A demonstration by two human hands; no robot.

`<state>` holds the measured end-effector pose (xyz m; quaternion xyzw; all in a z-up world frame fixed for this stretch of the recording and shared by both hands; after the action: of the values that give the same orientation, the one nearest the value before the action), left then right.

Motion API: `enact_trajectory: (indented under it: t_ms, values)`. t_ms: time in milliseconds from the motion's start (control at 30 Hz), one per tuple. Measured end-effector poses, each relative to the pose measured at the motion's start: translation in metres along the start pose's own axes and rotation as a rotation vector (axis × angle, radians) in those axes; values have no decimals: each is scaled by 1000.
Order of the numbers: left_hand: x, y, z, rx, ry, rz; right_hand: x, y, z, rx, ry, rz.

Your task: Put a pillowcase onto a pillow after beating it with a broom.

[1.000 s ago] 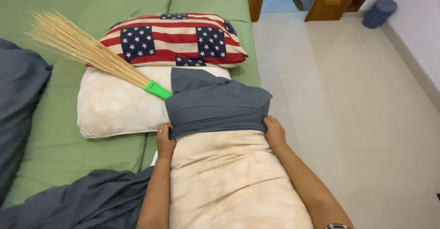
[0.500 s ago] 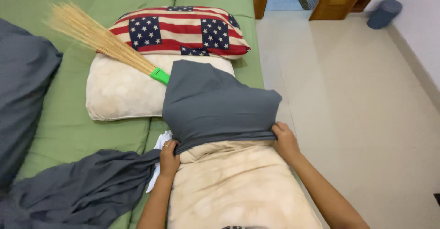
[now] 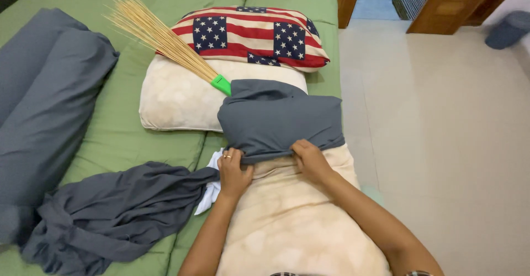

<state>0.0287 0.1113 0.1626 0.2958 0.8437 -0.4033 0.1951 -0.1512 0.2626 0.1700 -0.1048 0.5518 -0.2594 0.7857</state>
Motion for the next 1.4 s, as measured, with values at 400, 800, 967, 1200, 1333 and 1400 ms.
enact_trajectory:
  t_ms: [400,800,967,1200,1333,1400]
  values:
    - [-8,-21,-30,319,174,-232,10,38,9,312,-307,659]
    - [22,-11,-8,105,316,111,11,8,3,-90,98,-126]
    - [30,-2,0,339,126,-146,68,53,-8,175,-355,816]
    - [7,-38,34,116,411,-134,14,15,-10,231,-151,268]
    - [9,-59,26,73,604,136,-44,-21,17,48,56,-275]
    - [17,-61,17,162,686,213,-61,-38,34,21,43,-341]
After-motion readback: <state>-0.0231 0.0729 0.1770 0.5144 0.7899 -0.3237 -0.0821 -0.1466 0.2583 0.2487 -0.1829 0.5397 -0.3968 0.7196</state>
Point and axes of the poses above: each hand's wrist, its own y-axis away from the middle knuckle, its own x-axis out of the palm, z = x × y, the point moved 6 cm from there along -y, towards the middle knuckle, and after that the axes turned 8 degrees about y, right-handed, at the moved point
